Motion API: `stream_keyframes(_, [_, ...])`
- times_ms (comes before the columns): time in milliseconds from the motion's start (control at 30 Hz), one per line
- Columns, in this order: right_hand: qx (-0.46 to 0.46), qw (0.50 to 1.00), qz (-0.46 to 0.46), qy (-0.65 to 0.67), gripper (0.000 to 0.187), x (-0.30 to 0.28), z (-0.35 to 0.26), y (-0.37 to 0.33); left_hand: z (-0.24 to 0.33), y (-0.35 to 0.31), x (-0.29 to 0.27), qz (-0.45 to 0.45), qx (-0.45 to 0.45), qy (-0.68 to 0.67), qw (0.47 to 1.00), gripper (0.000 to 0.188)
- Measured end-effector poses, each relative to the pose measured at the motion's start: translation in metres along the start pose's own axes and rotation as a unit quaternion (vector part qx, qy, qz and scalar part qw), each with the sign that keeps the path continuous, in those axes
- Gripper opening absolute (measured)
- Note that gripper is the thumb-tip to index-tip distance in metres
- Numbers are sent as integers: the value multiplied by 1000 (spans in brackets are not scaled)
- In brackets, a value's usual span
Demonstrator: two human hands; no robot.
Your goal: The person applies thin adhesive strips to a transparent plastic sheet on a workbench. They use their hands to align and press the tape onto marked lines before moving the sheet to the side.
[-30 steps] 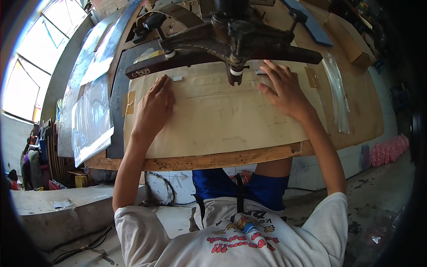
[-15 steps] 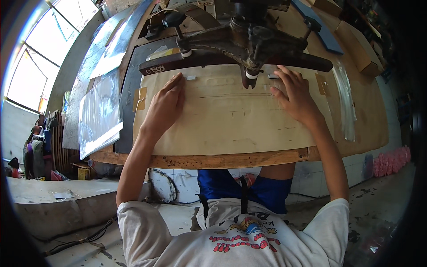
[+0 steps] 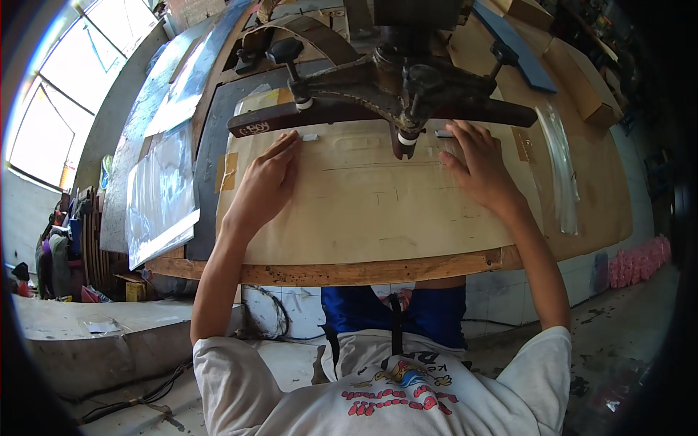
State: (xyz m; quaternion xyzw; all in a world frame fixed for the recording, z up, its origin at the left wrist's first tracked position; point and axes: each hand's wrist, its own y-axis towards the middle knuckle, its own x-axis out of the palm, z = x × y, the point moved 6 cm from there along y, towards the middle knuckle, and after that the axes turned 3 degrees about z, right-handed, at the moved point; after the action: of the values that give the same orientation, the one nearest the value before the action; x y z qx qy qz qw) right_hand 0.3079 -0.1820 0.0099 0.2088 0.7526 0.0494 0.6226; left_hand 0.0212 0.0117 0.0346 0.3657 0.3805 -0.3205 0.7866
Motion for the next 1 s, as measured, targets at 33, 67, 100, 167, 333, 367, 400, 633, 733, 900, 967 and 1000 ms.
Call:
stream_keyframes(33, [-5, 1000, 8, 1, 57, -1, -1, 0, 1, 0, -2, 0, 5, 13, 1000, 40])
stream_keyframes(67, [-2, 1000, 7, 0, 57, -1, -1, 0, 2, 0, -3, 0, 10, 28, 1000, 42])
stream_keyframes(100, [-13, 1000, 20, -7, 57, -3, -3, 1, 3, 0, -2, -2, 12, 26, 1000, 42])
stream_keyframes(167, [-24, 999, 33, -12, 57, -8, -11, 1, 4, 0, 1, -25, 14, 4, 1000, 48])
stream_keyframes(333, [76, 995, -44, -46, 60, -11, -14, -2, 4, -9, 8, 12, 44, 69, 997, 47])
stream_keyframes(367, [77, 995, -43, -47, 60, -11, -14, -3, 3, -9, 8, 0, 32, 72, 997, 48])
stream_keyframes(400, [75, 995, -38, -48, 59, -10, -13, -3, 2, -9, 9, 0, 33, 72, 997, 48])
stream_keyframes(633, [69, 995, -20, -65, 58, -13, -11, -1, 8, -7, 7, -12, 16, 72, 997, 55])
stream_keyframes(733, [50, 996, 0, -79, 57, -11, -11, -2, 6, -4, 11, -33, -17, 55, 998, 57])
stream_keyframes(900, [35, 998, 33, -49, 58, -11, -9, 0, 5, -8, 12, -38, -41, 64, 996, 56])
stream_keyframes(967, [38, 999, 27, -18, 57, -10, -6, 0, 12, -5, 9, -48, -50, 52, 996, 53])
stream_keyframes(1000, [39, 999, 29, -19, 57, -10, -5, 0, 13, -4, 9, -59, -66, 41, 995, 50])
